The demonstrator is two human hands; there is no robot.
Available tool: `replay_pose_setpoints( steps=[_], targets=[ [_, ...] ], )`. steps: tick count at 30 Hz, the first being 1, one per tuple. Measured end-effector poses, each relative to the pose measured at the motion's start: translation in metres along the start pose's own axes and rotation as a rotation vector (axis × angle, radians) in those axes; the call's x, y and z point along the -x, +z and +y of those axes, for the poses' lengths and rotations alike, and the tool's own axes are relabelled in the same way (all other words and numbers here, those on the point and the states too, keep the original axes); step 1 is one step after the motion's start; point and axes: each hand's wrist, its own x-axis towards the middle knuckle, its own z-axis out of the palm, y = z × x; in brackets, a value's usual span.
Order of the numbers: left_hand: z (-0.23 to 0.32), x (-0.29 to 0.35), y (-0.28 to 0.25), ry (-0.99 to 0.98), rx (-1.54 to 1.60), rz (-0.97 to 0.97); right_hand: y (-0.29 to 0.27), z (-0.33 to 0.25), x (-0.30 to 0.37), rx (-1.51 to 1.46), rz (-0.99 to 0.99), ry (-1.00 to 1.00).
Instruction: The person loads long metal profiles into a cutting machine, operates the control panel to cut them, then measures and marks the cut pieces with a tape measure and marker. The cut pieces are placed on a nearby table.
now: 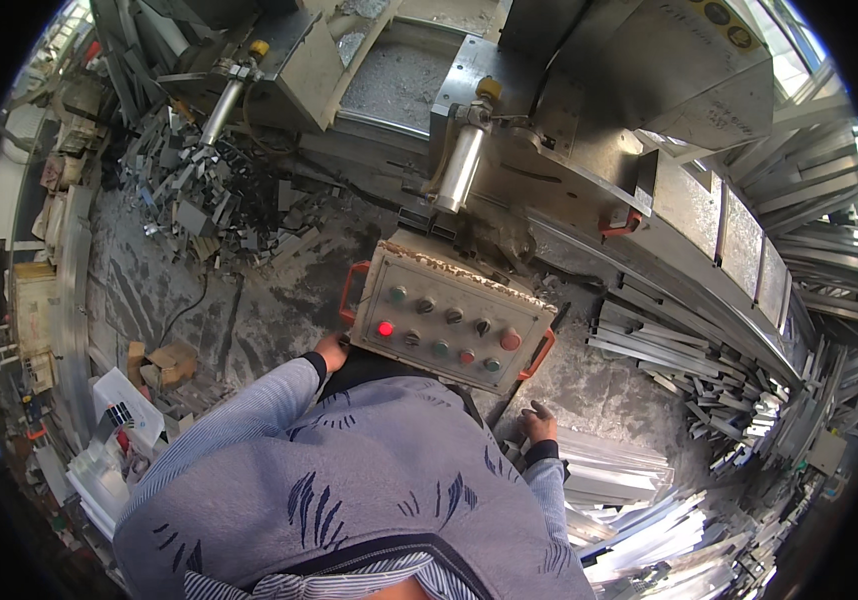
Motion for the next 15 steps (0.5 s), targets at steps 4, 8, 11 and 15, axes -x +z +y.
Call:
replay_pose_setpoints(
  steps=[4,8,11,15],
  targets=[
    [0.003,0.04,0.013,-0.064,0.038,0.026,-0.024,-0.011,-0.02,0.078,-0.015,-0.07],
    [0.004,0.071,0.03,-0.029,0.031,0.055,-0.038,0.008,-0.042,0.149,-0.016,-0.025],
    [0.0,0.092,0.035,-0.015,0.043,0.041,-0.045,0.033,-0.057,0.144,-0.03,0.03],
    [-0.015,0.113,0.031,-0.041,0.087,0.103,-0.048,0.063,-0.068,0.145,-0.019,0.071]
  ],
)
